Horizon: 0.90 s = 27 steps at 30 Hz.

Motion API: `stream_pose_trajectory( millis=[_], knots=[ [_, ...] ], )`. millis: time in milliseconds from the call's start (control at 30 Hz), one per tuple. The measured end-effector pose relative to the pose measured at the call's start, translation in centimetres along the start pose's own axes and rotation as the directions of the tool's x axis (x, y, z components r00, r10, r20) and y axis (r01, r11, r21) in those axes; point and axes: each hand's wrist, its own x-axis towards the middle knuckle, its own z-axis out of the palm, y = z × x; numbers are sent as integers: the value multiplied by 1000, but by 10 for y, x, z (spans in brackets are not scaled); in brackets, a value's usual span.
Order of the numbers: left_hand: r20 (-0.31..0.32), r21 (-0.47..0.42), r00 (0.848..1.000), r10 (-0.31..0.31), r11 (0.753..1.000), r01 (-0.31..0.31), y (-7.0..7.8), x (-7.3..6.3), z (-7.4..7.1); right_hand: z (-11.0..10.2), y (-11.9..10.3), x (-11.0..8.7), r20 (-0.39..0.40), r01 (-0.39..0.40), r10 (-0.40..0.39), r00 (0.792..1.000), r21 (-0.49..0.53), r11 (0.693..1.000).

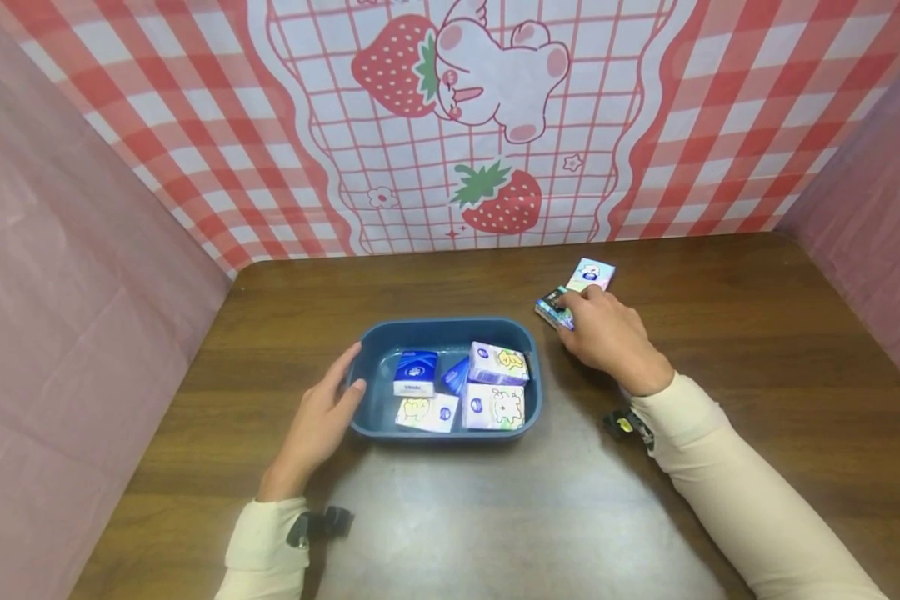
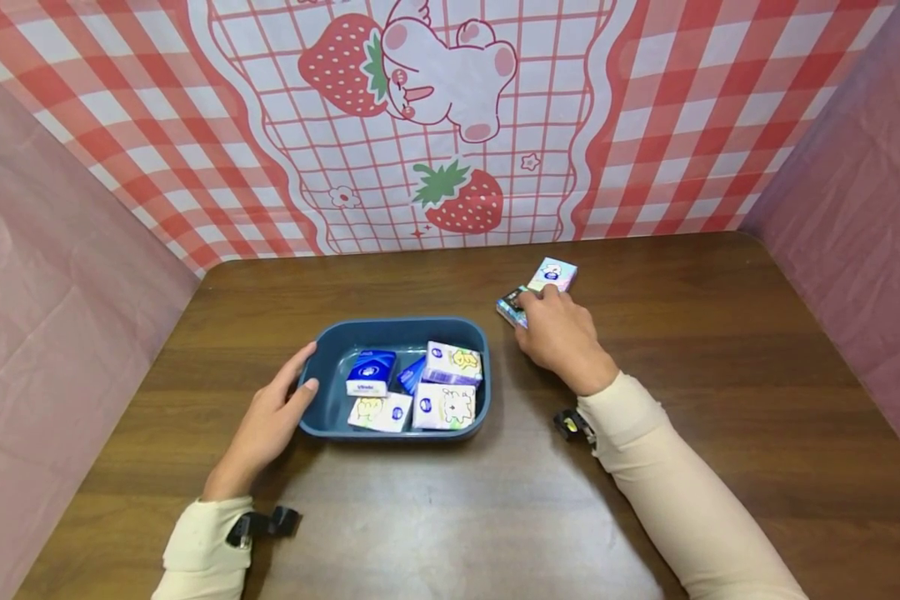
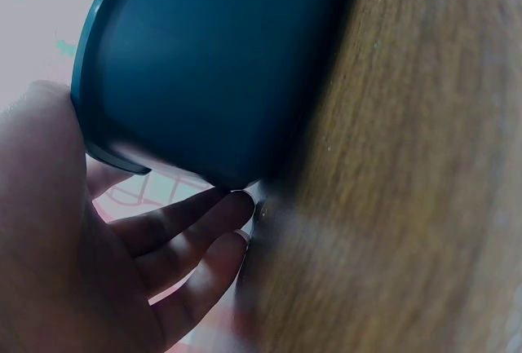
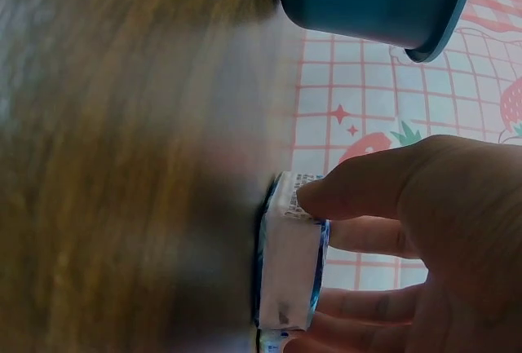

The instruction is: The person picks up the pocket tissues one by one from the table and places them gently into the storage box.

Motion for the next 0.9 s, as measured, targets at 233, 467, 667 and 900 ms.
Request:
stream_pose_trajectory(
  millis=[233,467,667,900],
  knots=[
    [8,5,1000,-2,1000,2,-1,0,0,1,-1,0,1,-7,7,1000,-3,1000],
    [5,6,1000,-2,1000,2,-2,0,0,1,-1,0,-2,-13,13,1000,4,1000],
    [3,0,1000,1,1000,-1,-1,0,0,1,-1,-2,-1,-14,14,1000,3,1000],
    [4,6,1000,-1,1000,1,1,-1,-1,1,-1,0,20,-27,26,999,14,1000]
  ],
)
